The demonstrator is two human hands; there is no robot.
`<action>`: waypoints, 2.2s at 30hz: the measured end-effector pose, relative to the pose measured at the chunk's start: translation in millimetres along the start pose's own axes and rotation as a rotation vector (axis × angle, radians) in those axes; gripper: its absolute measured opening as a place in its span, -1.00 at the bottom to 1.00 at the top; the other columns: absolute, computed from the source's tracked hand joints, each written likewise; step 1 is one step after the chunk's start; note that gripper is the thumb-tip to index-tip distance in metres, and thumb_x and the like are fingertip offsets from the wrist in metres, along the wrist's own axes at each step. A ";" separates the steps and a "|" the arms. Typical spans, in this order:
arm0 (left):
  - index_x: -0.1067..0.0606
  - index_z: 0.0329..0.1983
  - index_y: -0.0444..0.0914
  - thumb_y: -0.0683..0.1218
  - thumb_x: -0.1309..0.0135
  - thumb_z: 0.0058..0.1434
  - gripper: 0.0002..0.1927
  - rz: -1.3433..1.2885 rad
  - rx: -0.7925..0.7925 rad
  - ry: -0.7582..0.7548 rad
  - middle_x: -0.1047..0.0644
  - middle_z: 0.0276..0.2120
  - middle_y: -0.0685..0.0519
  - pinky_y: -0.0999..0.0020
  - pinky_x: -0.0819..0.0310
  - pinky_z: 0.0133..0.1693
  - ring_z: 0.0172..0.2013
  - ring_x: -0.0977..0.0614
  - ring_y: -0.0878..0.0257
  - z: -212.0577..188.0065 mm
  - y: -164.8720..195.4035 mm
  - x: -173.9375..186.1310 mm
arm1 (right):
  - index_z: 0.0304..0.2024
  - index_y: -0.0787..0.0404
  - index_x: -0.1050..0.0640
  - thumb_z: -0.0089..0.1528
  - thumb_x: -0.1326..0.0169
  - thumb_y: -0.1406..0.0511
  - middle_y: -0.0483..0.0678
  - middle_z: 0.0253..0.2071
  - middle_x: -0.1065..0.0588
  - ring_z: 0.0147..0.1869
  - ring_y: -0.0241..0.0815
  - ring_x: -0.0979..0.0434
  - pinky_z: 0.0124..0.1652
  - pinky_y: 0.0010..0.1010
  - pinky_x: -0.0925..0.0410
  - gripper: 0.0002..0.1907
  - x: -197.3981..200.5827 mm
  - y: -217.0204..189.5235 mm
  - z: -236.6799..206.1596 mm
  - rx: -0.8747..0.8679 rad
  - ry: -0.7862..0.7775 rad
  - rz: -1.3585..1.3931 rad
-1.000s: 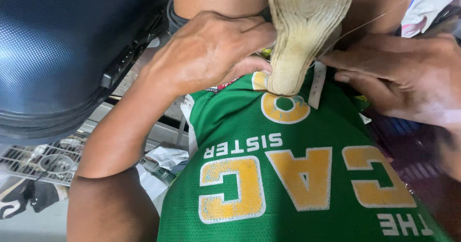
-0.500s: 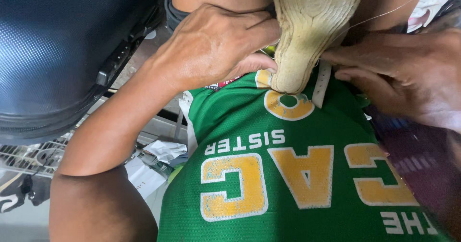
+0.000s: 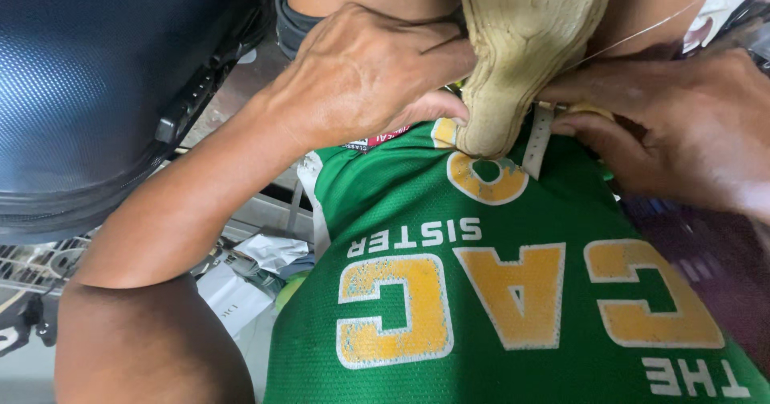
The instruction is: The person sews a shoe sole using a needle and thread. They repeatedly pierce the sole and pull the thread through to attach it to the shoe upper.
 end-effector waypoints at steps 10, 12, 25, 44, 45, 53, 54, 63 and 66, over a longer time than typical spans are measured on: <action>-0.46 -0.01 -0.21 0.19 -0.23 0.36 -0.57 -0.035 -0.014 0.014 -0.53 -0.21 0.02 0.10 -0.44 -0.27 -0.21 -0.61 -0.03 -0.6 -0.8 1.6 | -0.07 0.22 -0.64 0.21 -0.27 0.21 0.01 -0.33 -0.63 -0.41 -0.12 -0.64 -0.38 -0.34 -0.46 -0.71 -1.8 9.1 6.5 -0.062 -0.129 0.073; -0.44 -0.02 -0.23 0.18 -0.23 0.38 -0.57 -0.106 -0.005 0.041 -0.54 -0.19 0.02 0.10 -0.45 -0.23 -0.18 -0.62 -0.02 0.3 -0.4 4.0 | -0.11 0.25 -0.61 0.25 -0.21 0.26 -0.02 -0.32 -0.63 -0.35 -0.15 -0.65 -0.35 -0.37 -0.46 -0.78 -0.8 23.8 9.1 0.041 -0.071 0.211; -0.42 -0.10 -0.30 -0.02 -0.40 0.24 -0.59 -0.564 0.173 0.268 -0.57 -0.42 0.00 0.32 -0.55 -0.31 -0.39 -0.69 0.18 30.0 49.9 9.7 | -0.26 0.27 -0.45 0.32 -0.04 0.39 -0.11 -0.45 -0.52 -0.43 -0.33 -0.58 -0.39 -0.55 -0.38 -0.94 -24.5 71.3 -8.5 0.125 0.128 0.855; -0.27 -0.15 -0.28 -0.10 -0.36 0.22 -0.56 -0.674 0.517 0.283 -0.47 -0.54 0.07 0.47 -0.41 -0.45 -0.52 -0.46 0.43 11.8 60.9 -27.8 | -0.06 0.27 -0.54 0.29 -0.19 0.33 0.13 -0.23 -0.53 -0.19 0.17 -0.59 -0.24 -0.11 -0.41 -0.79 -17.1 -6.7 -20.5 -0.090 0.214 0.148; -0.27 -0.15 -0.27 -0.11 -0.35 0.23 -0.56 -0.671 0.518 0.275 -0.46 -0.54 0.09 0.48 -0.39 -0.45 -0.53 -0.44 0.44 9.7 59.2 -30.8 | -0.03 0.28 -0.55 0.28 -0.20 0.34 0.14 -0.22 -0.53 -0.18 0.18 -0.59 -0.24 -0.10 -0.42 -0.76 -18.7 -7.7 -20.1 -0.097 0.215 0.141; -0.28 -0.09 -0.27 -0.18 -0.29 0.30 -0.62 -0.781 0.472 0.245 -0.37 -0.52 0.18 0.53 -0.30 -0.45 -0.49 -0.34 0.50 4.7 52.5 -42.3 | -0.03 0.28 -0.58 0.20 -0.31 0.33 0.03 -0.27 -0.55 -0.25 0.01 -0.61 -0.31 -0.24 -0.43 -0.69 -22.5 -7.5 -13.7 0.029 0.320 0.086; -0.28 -0.09 -0.27 -0.18 -0.29 0.30 -0.63 -0.783 0.462 0.239 -0.36 -0.51 0.18 0.54 -0.28 -0.45 -0.49 -0.33 0.51 5.0 52.0 -43.0 | -0.03 0.30 -0.58 0.20 -0.29 0.34 0.02 -0.28 -0.55 -0.28 -0.02 -0.62 -0.35 -0.27 -0.43 -0.69 -22.2 -8.1 -13.6 0.057 0.342 0.095; -0.31 -0.06 -0.28 -0.22 -0.25 0.36 -0.69 -0.818 0.446 0.162 -0.32 -0.49 0.20 0.55 -0.20 -0.43 -0.46 -0.28 0.53 7.5 48.1 -41.2 | -0.41 0.27 -0.61 0.19 -0.35 0.11 0.00 -0.59 -0.46 -0.60 -0.08 -0.45 -0.57 -0.27 -0.30 -0.65 -24.8 -2.7 -14.7 -0.007 0.395 -0.081; -0.34 -0.02 -0.29 -0.24 -0.23 0.36 -0.70 -0.849 0.455 0.140 -0.34 -0.48 0.20 0.55 -0.18 -0.44 -0.47 -0.28 0.54 9.2 47.5 -38.8 | -0.47 0.23 -0.57 0.21 -0.35 0.04 -0.03 -0.65 -0.41 -0.62 -0.08 -0.42 -0.58 -0.26 -0.27 -0.57 -26.7 1.5 -15.1 -0.010 0.369 -0.161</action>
Point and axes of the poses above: each hand's wrist, its own z-axis towards the middle knuckle, its own x-axis out of the back of the hand, y = z × x, the point moved 1 cm from there along z, towards the middle knuckle
